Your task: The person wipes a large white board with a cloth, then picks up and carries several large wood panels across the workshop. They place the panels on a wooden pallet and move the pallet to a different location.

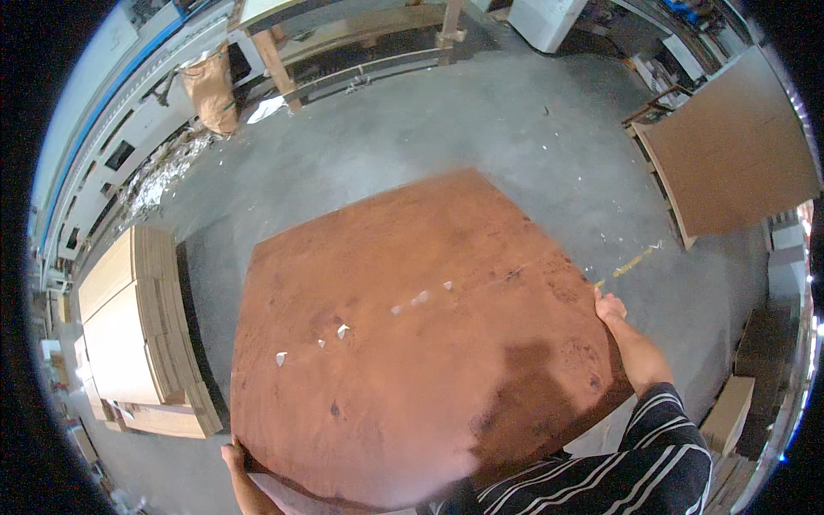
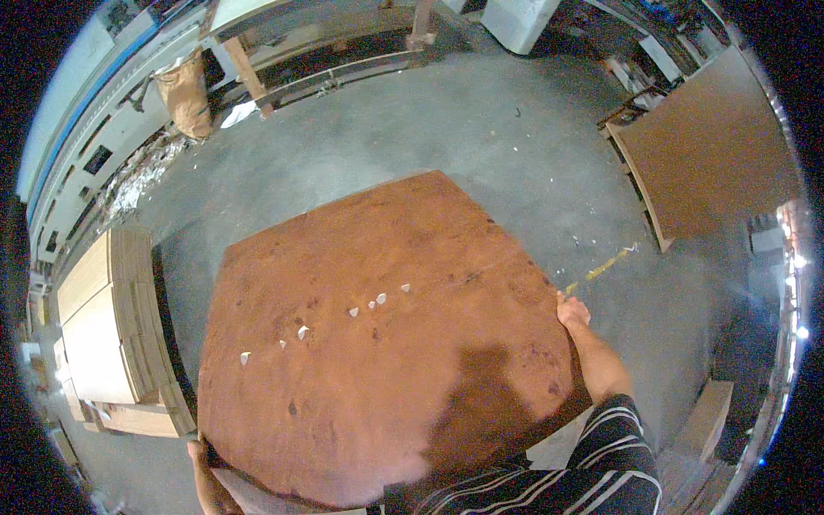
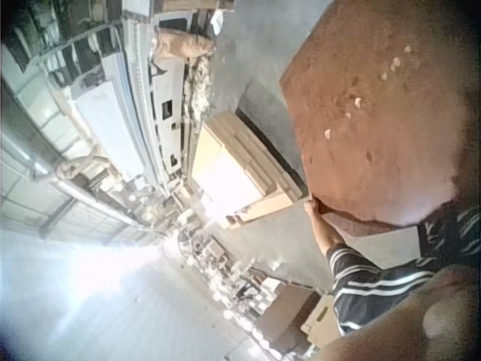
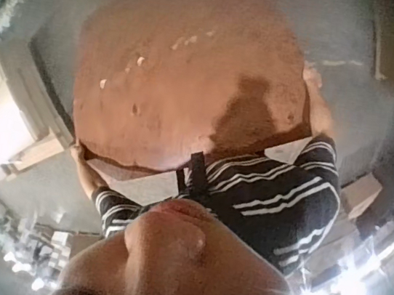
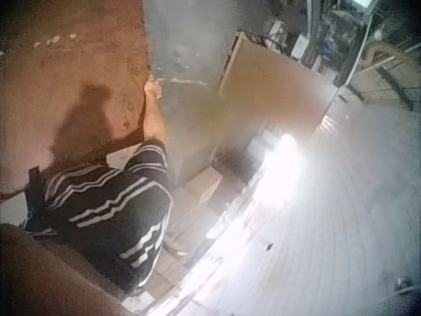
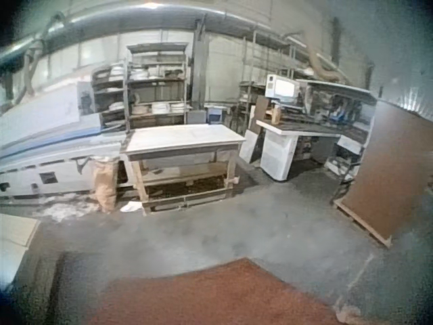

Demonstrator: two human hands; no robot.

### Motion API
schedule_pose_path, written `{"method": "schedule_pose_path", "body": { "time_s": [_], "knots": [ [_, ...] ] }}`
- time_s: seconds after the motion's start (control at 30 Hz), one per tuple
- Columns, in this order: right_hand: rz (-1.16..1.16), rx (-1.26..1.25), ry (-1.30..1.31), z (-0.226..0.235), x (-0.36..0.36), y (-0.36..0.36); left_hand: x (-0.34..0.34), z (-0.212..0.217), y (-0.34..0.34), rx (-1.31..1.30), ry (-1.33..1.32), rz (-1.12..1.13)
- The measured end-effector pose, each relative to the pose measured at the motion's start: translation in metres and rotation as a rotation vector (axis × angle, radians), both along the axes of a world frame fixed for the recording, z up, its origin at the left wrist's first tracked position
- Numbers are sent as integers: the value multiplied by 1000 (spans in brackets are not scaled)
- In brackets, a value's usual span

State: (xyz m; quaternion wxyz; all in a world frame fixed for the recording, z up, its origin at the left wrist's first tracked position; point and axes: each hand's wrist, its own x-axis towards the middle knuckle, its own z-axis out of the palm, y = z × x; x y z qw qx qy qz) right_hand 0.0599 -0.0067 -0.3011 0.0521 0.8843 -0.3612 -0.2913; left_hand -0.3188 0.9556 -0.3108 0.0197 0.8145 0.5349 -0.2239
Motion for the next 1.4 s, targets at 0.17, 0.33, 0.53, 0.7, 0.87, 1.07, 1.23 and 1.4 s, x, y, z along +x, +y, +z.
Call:
{"method": "schedule_pose_path", "body": {
  "time_s": [0.17, 0.33, 0.53, 0.7, 0.87, 1.07, 1.23, 1.4],
  "knots": [
    [-63, 66, 66, -17, 1, -3, -15, -27, 5, 54, -83, -26],
    [26, 5, 48, -24, 4, -8, -14, -21, -11, 19, -24, 46],
    [49, -10, 65, -33, 5, -14, -9, -11, -26, 104, -128, -9],
    [22, 9, 57, -38, 8, -20, -12, -14, -20, 92, -36, -8],
    [68, 18, 42, -48, 9, -22, -22, -30, -11, 71, -70, 15],
    [148, 94, -104, -59, 4, -38, -18, -16, -15, -74, -71, -59],
    [115, 474, -212, -54, -14, -48, 3, 10, -52, 35, -275, -163],
    [135, 617, -690, 14, -33, -47, -8, 26, -131, -59, -678, -412]
  ]
}}
